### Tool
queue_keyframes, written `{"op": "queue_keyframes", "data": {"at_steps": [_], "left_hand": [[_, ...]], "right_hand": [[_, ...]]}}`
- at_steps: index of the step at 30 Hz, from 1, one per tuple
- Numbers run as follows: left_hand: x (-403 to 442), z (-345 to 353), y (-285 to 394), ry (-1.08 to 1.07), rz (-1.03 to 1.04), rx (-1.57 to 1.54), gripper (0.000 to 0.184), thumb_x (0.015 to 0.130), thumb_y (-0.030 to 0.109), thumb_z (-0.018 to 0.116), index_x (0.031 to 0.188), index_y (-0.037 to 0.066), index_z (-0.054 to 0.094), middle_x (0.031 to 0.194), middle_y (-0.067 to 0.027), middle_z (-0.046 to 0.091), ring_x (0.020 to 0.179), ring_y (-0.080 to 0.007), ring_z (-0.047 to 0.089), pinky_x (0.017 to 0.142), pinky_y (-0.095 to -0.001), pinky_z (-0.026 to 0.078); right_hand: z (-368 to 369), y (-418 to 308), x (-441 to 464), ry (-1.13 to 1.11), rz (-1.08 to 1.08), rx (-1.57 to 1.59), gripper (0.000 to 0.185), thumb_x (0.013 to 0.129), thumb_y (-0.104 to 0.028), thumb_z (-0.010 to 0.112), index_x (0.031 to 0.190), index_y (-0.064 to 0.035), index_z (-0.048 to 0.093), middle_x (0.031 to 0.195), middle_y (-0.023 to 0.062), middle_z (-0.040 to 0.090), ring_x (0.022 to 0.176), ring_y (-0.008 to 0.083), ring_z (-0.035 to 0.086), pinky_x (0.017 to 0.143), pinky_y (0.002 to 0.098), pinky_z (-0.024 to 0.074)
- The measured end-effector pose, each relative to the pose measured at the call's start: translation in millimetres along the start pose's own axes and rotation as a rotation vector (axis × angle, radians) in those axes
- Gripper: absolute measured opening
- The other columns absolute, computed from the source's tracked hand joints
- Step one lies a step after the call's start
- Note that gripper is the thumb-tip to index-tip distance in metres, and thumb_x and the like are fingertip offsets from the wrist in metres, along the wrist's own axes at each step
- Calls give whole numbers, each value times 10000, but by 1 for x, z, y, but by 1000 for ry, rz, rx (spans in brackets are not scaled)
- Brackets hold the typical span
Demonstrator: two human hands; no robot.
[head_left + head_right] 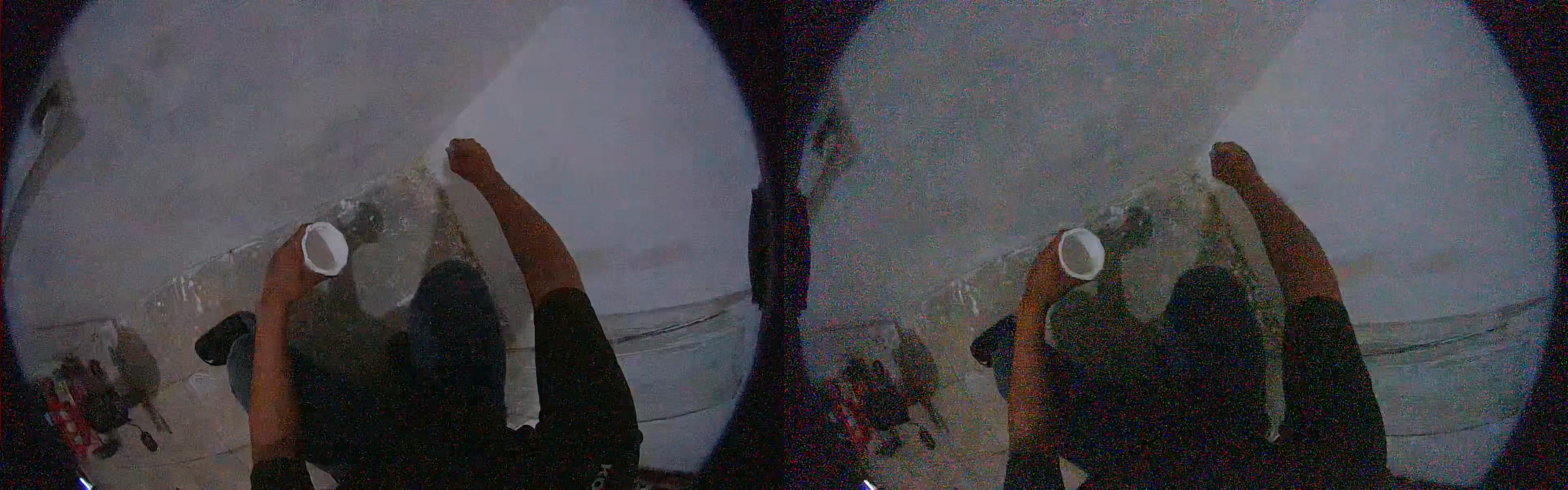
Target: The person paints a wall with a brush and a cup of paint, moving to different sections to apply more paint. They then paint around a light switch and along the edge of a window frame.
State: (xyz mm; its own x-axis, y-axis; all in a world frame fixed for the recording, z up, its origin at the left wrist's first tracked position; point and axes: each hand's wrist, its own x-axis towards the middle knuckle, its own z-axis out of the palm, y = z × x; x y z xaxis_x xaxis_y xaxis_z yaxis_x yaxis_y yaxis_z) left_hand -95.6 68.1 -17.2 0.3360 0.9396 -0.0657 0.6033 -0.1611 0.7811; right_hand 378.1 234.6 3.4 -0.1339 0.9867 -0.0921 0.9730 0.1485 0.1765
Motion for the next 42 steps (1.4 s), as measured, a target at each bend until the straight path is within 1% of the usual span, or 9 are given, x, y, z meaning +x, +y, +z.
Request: {"op": "queue_keyframes", "data": {"at_steps": [11,14,17,25,29,35,38,39,42], "left_hand": [[11,0,-22,56,13,-109,853,644,370,973,1343,96,568,1234,-168,715,1149,-358,695,946,-460,570],[25,17,-31,35,33,-127,811,652,285,977,1328,91,573,1257,-169,699,1187,-380,669,969,-494,553],[27,17,-12,8,66,-58,856,654,297,977,1364,69,556,1286,-177,686,1209,-382,657,982,-491,552],[39,36,-27,-16,138,-118,903,611,339,992,1354,66,557,1298,-185,687,1222,-381,653,989,-485,548],[26,7,7,-49,-13,-92,935,598,339,1000,1376,76,554,1289,-184,691,1219,-378,654,993,-490,542],[24,14,-31,14,48,-24,928,596,308,999,1368,52,554,1284,-186,692,1207,-380,661,988,-477,549],[22,20,-47,65,94,-80,916,591,316,1002,1354,84,550,1260,-182,700,1187,-380,671,979,-479,558],[22,19,-53,74,89,-115,907,582,334,1006,1339,127,551,1233,-175,711,1161,-379,683,965,-482,568],[27,16,-50,1,107,-118,887,600,327,1000,1337,122,551,1232,-170,713,1152,-373,689,963,-476,570]], "right_hand": [[-344,127,-118,667,69,-359,307,992,-235,627,1264,-108,688,1227,135,722,1091,349,701,984,463,553],[-391,105,-147,1093,-139,-527,216,970,-211,668,1028,-9,721,871,124,697,725,313,668,643,421,537],[-349,89,-136,552,311,-573,272,1018,-208,571,1259,-110,649,1132,128,734,1007,352,715,901,482,577],[-30,11,-56,149,-339,-163,186,924,-109,605,1052,17,655,1031,198,688,934,383,703,852,535,570],[-20,-5,-38,35,12,-16,217,905,-159,608,1031,1,685,992,182,701,1005,369,691,870,515,575],[-258,73,-102,156,266,-93,314,946,-287,633,1180,-96,720,1218,146,694,1083,336,675,981,466,530],[-345,166,-137,804,-229,-466,246,942,-238,633,1129,-97,708,1203,128,705,1054,344,685,959,493,545],[-397,121,-155,546,195,-522,242,939,-174,620,1154,-102,705,1187,116,709,1055,329,689,921,486,567],[-430,87,-182,936,72,-431,163,922,-79,636,1036,2,721,1016,162,736,944,354,713,842,464,588]]}}
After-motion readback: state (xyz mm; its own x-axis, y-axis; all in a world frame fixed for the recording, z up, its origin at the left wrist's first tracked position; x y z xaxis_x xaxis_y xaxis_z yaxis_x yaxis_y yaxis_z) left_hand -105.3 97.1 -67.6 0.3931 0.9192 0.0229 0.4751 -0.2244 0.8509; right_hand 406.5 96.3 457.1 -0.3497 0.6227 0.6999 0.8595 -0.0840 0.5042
